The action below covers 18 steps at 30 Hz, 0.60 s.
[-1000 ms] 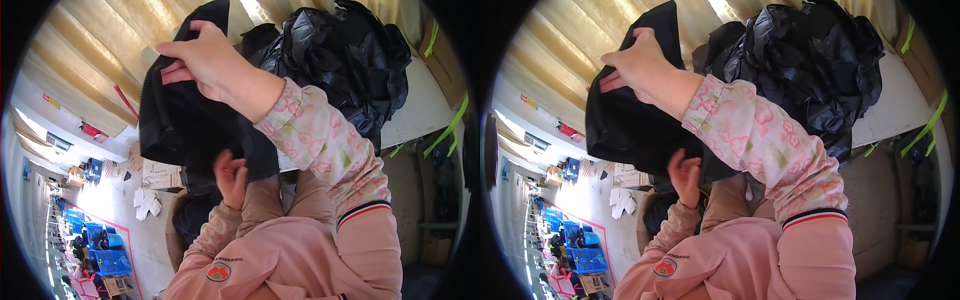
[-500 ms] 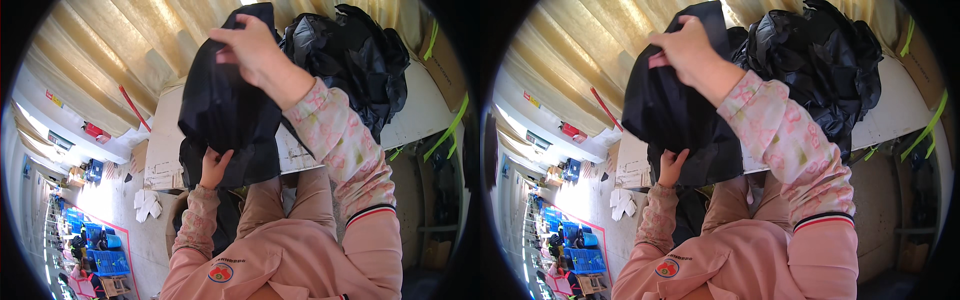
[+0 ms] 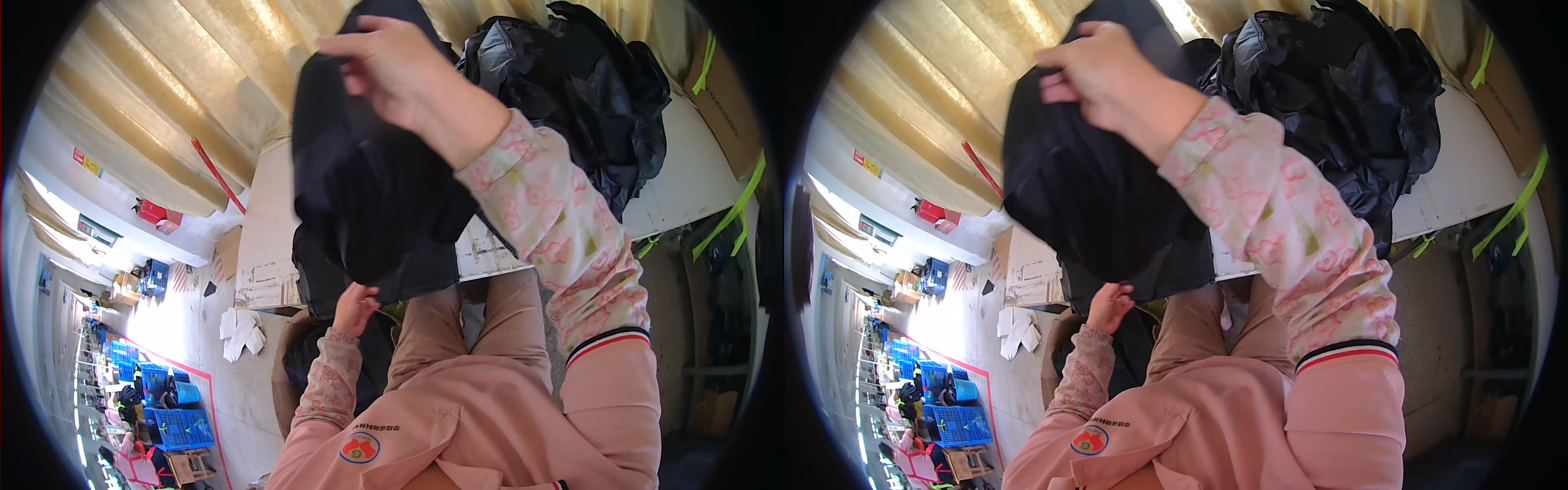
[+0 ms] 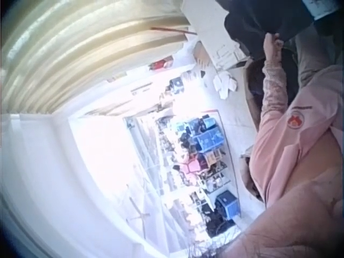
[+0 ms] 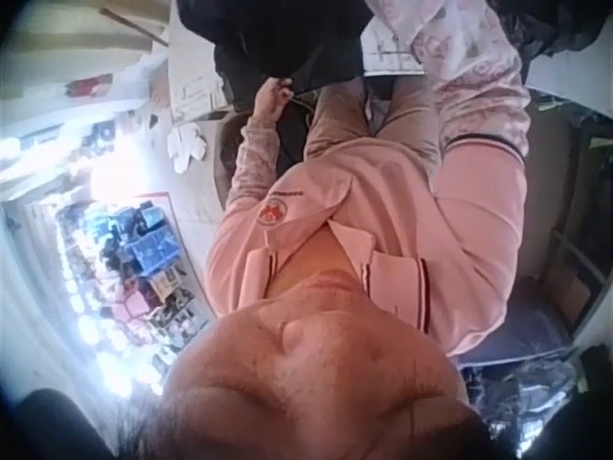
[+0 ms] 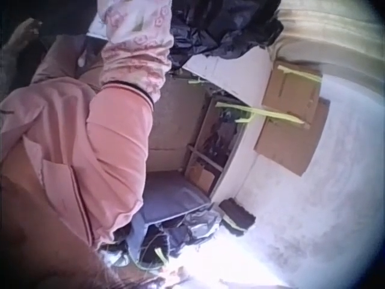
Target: Inspecting and organizing black fabric pieces on a workbench.
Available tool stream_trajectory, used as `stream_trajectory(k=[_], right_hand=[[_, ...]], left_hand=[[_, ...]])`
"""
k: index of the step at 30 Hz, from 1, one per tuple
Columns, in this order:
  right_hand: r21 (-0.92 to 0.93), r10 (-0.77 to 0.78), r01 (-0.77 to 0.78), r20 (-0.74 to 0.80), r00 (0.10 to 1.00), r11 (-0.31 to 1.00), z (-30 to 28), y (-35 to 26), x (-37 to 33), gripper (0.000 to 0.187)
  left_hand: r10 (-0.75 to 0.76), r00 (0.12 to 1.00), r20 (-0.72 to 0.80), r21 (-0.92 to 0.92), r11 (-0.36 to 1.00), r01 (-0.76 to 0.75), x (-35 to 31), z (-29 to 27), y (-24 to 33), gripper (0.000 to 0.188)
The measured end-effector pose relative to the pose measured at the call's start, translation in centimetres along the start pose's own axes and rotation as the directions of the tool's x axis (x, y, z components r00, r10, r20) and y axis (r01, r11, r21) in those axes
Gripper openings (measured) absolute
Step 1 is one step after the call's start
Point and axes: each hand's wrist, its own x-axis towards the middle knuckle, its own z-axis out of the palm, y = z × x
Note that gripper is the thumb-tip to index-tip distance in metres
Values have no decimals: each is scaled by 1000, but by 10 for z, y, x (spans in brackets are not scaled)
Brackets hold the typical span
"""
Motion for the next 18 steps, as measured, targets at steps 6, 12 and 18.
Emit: stream_trajectory(k=[6, 12, 18], right_hand=[[23, 156, -164, 207, 966, 986, 69, 12, -28, 85], [-195, 51, -3, 240, 969, 981, 28, -28, -27, 91], [-614, 270, -36, 294, 917, 789, -127, 11, -57, 75]], left_hand=[[-63, 876, 478, -544, 762, 352, 16, 74, -10, 33], [89, 974, 206, -424, 906, 7, 36, 4, 55, 37], [495, 862, 113, 30, 865, -501, 43, -128, 139, 30]])
